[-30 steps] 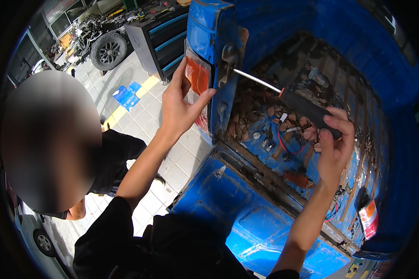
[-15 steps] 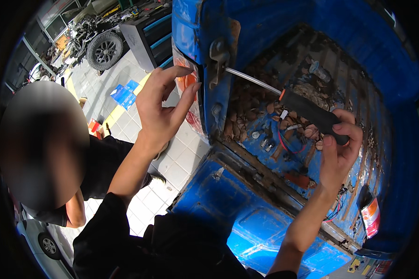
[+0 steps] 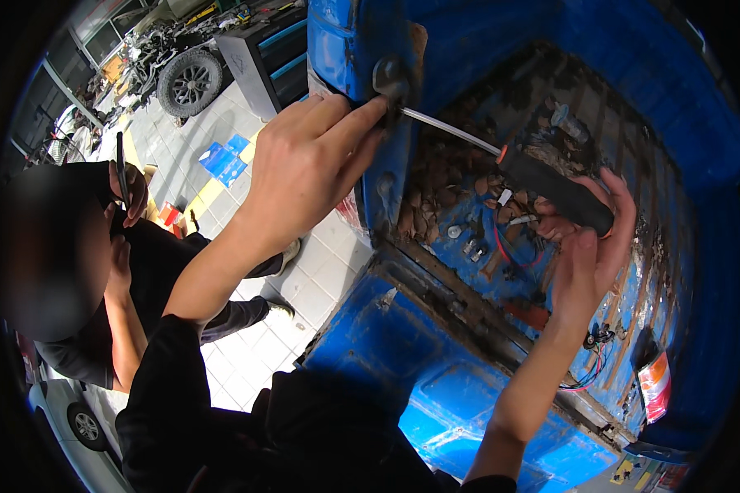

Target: The person removes a tail light assembly from a blue vehicle, detaches the bulb sockets, and replaces the bulbs with new ones. The person then reassembles the sockets and prepares to reinstall the tail light.

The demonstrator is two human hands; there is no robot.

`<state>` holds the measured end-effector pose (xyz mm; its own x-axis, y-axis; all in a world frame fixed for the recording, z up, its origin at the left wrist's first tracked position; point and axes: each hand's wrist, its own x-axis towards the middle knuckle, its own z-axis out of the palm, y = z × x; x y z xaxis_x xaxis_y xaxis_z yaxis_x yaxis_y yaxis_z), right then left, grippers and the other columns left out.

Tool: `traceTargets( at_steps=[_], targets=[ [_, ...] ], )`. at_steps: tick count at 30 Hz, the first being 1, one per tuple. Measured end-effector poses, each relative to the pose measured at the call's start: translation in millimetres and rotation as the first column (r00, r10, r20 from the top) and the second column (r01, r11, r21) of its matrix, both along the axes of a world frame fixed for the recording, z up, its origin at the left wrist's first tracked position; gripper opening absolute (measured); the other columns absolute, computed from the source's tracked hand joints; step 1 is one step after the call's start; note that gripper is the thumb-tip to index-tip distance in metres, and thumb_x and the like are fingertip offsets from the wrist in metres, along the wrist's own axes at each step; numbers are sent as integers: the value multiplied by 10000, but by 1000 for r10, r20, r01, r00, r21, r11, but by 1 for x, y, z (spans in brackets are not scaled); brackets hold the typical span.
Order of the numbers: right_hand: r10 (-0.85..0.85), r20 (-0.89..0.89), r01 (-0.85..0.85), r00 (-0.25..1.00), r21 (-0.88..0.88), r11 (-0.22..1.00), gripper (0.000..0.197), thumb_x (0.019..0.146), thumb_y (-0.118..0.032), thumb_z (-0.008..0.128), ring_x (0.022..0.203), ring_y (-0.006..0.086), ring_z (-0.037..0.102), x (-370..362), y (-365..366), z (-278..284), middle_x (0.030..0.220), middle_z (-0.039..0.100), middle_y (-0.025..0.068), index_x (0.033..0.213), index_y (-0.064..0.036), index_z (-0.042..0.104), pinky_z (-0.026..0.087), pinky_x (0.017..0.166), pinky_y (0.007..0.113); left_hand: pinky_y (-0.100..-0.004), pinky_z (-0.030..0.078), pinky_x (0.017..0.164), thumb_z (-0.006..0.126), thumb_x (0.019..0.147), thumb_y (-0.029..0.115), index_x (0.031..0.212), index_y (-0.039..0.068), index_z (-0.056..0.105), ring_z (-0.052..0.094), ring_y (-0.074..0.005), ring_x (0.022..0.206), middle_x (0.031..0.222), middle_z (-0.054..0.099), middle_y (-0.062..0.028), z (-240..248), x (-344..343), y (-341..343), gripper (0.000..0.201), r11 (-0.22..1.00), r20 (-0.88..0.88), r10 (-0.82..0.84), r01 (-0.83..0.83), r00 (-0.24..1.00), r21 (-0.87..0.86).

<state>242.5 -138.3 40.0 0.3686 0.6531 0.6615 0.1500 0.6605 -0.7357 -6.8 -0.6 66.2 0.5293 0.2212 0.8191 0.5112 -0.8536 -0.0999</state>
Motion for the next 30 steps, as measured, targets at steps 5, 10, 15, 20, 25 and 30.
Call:
traceTargets(
  at_steps=[5, 10, 15, 20, 25, 30],
  targets=[
    [-297, -96, 299, 950, 1, 954, 457, 883, -196, 646, 688, 118, 587, -9, 2, 1, 1068, 580, 138, 1250, -21, 437, 432, 491, 214, -348, 420, 515, 694, 764, 88, 1013, 68, 647, 543, -233, 604, 671, 509, -70, 4, 1, -2, 255, 990, 45, -53, 58, 998, -126],
    [-20, -216, 24, 976, 15, 1000, 464, 891, -194, 630, 681, 107, 570, -4, 5, -6, 1115, 567, 126, 1276, -47, 417, 406, 499, 176, -344, 416, 506, 703, 764, 95, 1013, 72, 647, 547, -234, 604, 685, 521, -71, 2, 1, -2, 257, 986, 75, -55, 66, 996, -155],
    [-185, -149, 170, 971, -107, 980, 527, 870, -201, 651, 742, 107, 574, -4, -2, -3, 1173, 541, 121, 1308, -67, 390, 417, 540, 187, -344, 416, 509, 707, 761, 95, 1012, 69, 645, 543, -239, 604, 693, 524, -77, -1, 5, -5, 260, 990, 81, -19, 30, 997, -137],
    [22, -146, -14, 989, 59, 998, 563, 857, -138, 654, 774, 111, 578, 3, 3, -9, 1188, 526, 123, 1332, -56, 364, 447, 568, 204, -342, 423, 516, 720, 747, 85, 1012, 67, 644, 555, -245, 614, 704, 542, -85, -5, 8, -6, 276, 989, 117, -16, 33, 993, -143],
    [-107, -155, 63, 982, -264, 962, 589, 847, -161, 667, 891, 153, 566, 6, -8, 0, 1204, 500, 151, 1330, -28, 356, 477, 656, 240, -332, 417, 509, 725, 737, 66, 1016, 70, 647, 553, -231, 607, 698, 542, -81, -6, 8, -4, 290, 981, 155, -30, 59, 987, -186],
    [-110, -101, 118, 989, 83, 989, 550, 892, -268, 631, 583, 111, 531, 10, 4, -17, 1046, 577, 128, 1317, -35, 371, 399, 456, 231, -317, 403, 496, 734, 732, 57, 1025, 69, 651, 537, -214, 583, 694, 541, -75, -7, 11, -7, 304, 988, 123, 3, 16, 992, -152]
  ],
)
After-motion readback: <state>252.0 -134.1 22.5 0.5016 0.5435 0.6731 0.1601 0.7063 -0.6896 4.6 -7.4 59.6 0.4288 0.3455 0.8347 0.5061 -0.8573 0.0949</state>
